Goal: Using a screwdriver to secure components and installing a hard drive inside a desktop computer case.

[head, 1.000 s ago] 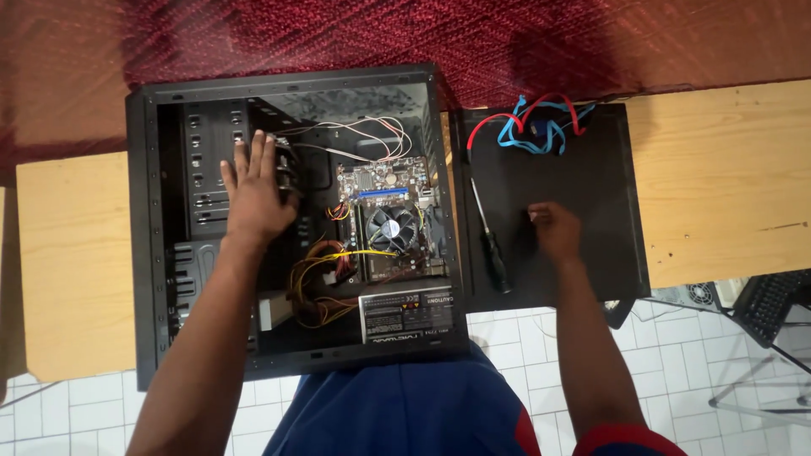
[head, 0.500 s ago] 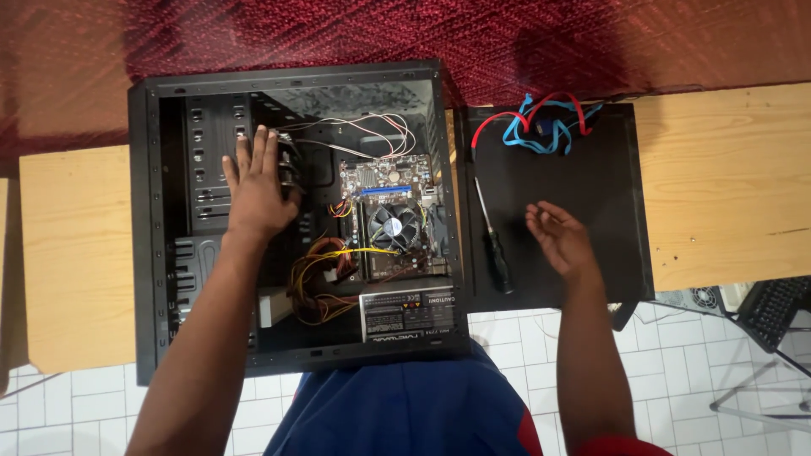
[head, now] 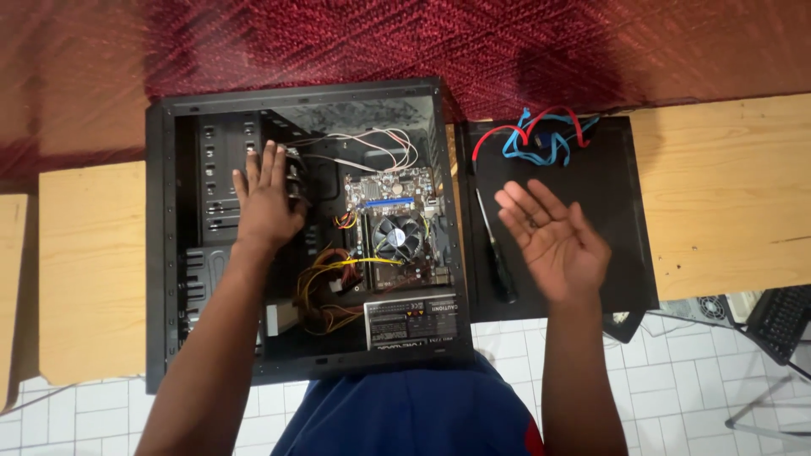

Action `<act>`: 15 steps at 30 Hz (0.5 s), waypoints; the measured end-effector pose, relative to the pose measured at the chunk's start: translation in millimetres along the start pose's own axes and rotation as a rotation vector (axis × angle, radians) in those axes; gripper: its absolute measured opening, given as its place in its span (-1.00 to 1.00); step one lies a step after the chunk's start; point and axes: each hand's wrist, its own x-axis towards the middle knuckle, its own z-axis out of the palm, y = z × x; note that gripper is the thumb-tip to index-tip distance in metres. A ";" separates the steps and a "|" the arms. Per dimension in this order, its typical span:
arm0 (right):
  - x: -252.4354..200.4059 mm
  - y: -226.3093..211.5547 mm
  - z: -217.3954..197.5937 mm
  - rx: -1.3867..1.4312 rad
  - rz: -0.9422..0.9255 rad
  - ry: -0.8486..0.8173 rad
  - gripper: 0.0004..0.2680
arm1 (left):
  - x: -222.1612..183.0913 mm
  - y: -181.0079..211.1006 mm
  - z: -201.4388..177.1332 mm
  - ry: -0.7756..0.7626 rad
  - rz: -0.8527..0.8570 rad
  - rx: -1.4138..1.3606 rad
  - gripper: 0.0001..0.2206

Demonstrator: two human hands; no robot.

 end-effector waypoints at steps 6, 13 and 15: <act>-8.1 6.6 64.5 0.042 0.049 -0.234 -0.55 | 2.9 -3.0 2.9 0.014 0.011 0.012 -0.07; -13.7 10.0 89.1 0.020 0.078 -0.329 -0.57 | 2.6 -2.5 2.5 -0.001 0.007 0.021 -0.07; -11.3 10.9 86.3 -0.016 0.070 -0.318 -0.57 | 0.5 -1.9 1.6 -0.005 0.004 0.023 -0.07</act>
